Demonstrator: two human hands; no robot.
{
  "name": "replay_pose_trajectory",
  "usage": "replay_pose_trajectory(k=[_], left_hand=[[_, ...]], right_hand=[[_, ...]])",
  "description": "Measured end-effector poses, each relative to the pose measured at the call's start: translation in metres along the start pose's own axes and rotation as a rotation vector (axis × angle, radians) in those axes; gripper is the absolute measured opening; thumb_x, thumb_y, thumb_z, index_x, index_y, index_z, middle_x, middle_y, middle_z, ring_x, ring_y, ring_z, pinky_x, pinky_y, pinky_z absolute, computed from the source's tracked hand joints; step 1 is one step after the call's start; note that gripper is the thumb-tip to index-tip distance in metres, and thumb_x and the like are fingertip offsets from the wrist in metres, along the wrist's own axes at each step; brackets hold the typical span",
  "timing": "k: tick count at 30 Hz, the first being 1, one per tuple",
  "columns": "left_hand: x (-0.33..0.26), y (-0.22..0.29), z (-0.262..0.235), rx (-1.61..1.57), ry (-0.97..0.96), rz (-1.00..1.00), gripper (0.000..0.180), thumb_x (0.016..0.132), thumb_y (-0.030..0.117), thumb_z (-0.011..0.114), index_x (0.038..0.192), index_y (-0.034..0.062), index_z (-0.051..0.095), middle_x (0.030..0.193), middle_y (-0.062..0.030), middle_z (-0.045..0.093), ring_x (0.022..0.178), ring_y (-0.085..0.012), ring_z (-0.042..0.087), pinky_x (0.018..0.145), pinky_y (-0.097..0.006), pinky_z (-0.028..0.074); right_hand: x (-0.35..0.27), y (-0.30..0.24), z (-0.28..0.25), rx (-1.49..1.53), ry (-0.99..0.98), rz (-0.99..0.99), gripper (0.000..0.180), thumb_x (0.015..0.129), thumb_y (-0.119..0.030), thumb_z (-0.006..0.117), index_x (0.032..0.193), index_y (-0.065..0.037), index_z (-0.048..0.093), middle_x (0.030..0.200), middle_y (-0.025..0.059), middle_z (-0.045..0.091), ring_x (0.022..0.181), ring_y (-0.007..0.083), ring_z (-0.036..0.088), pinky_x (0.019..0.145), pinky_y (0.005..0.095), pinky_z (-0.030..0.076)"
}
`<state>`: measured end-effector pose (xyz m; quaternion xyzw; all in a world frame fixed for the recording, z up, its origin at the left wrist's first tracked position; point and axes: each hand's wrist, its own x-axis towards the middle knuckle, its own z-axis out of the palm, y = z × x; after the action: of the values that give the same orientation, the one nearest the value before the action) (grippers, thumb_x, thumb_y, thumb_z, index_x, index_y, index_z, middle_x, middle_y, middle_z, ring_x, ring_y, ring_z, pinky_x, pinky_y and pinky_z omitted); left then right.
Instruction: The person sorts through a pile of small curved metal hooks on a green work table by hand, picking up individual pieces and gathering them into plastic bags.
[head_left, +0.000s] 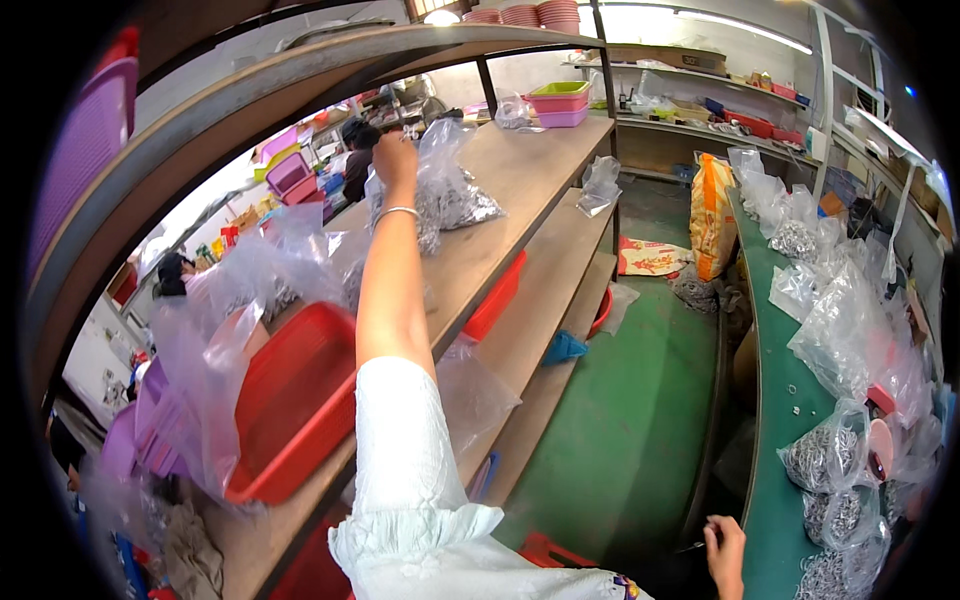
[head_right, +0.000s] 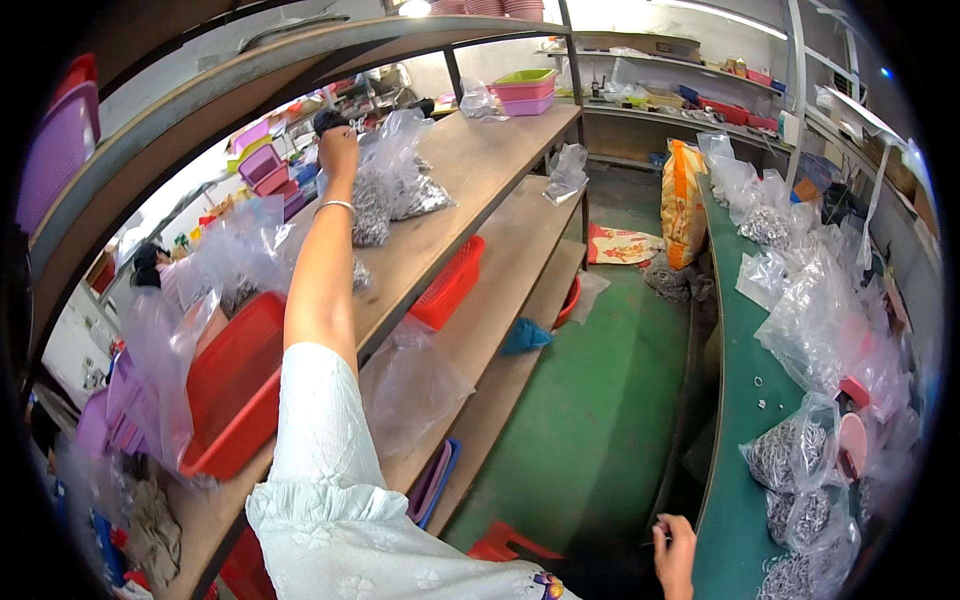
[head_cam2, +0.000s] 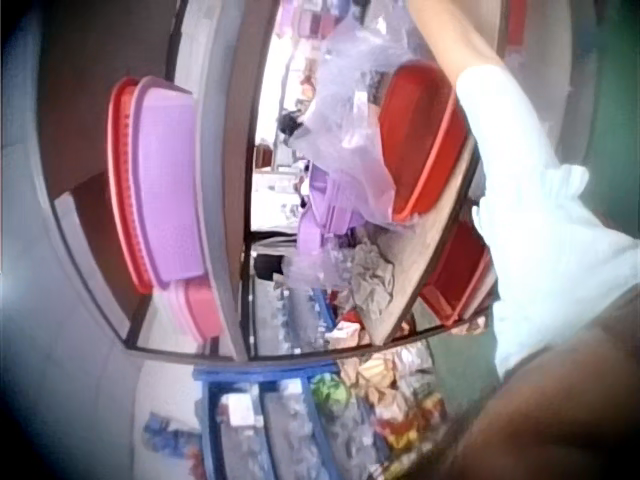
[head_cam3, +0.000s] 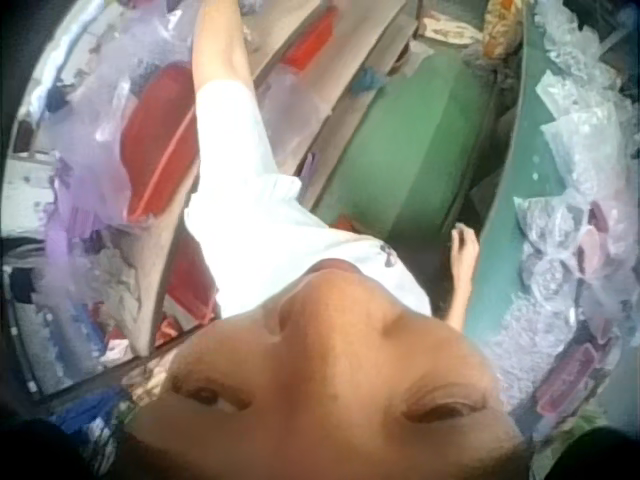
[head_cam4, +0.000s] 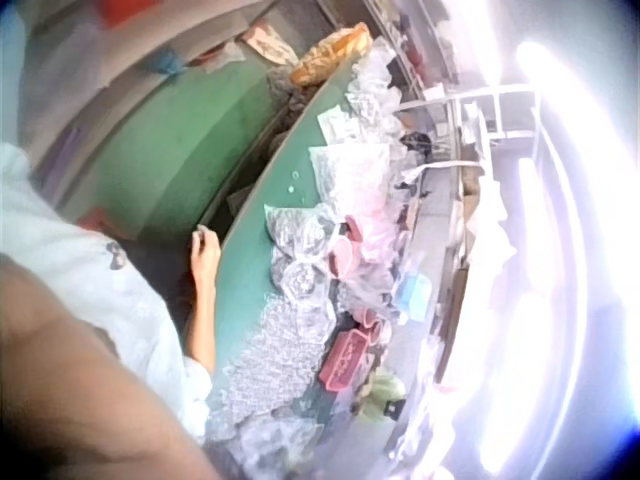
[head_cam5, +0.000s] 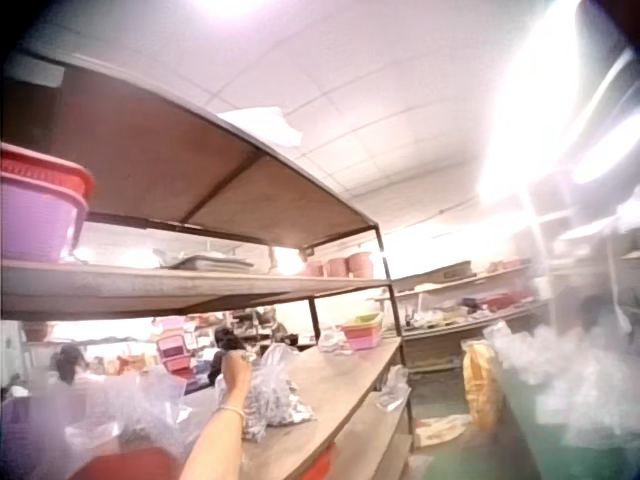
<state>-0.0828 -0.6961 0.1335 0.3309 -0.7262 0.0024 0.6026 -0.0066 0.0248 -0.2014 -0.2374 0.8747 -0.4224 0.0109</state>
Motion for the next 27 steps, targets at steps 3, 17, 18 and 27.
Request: replay_pose_trajectory(k=[3,17,18,27], left_hand=[[0.011,-0.028,0.021,0.106,-0.087,0.010,0.019,0.084,0.019,0.057,0.084,0.0069,0.072,0.086,-0.0202,0.069,0.085,-0.0391,0.067,0.075,-0.047,0.053],[0.035,0.038,0.055,-0.400,0.431,0.098,0.018,0.076,0.002,0.052,0.081,-0.0015,0.069,0.079,-0.0190,0.068,0.075,-0.0363,0.065,0.074,-0.043,0.051],[0.029,0.064,0.069,-0.536,0.550,0.047,0.023,0.073,-0.002,0.049,0.084,-0.0032,0.069,0.083,-0.0194,0.069,0.079,-0.0364,0.065,0.077,-0.044,0.050],[-0.185,0.292,-0.038,-1.768,0.334,-0.308,0.013,0.077,0.000,0.054,0.090,-0.0002,0.056,0.089,-0.0072,0.058,0.082,-0.0201,0.055,0.075,-0.032,0.046]], right_hand=[[-0.020,-0.010,-0.024,-0.090,0.042,0.070,0.017,0.093,-0.008,0.055,0.104,0.001,0.065,0.100,0.0191,0.066,0.095,0.0358,0.063,0.085,0.0388,0.049],[-0.061,-0.039,-0.024,-0.094,0.304,0.087,0.008,0.085,0.005,0.058,0.092,0.005,0.061,0.092,0.0183,0.063,0.084,0.0308,0.063,0.078,0.0352,0.049],[-0.063,-0.052,-0.026,-0.046,0.333,0.136,0.009,0.086,0.003,0.060,0.095,0.004,0.062,0.094,0.0180,0.064,0.085,0.0321,0.063,0.079,0.0366,0.049],[-0.182,-0.067,-0.040,-0.203,0.429,0.372,0.018,0.089,-0.013,0.062,0.104,-0.003,0.063,0.102,0.0110,0.062,0.101,0.0298,0.056,0.090,0.0397,0.042]])
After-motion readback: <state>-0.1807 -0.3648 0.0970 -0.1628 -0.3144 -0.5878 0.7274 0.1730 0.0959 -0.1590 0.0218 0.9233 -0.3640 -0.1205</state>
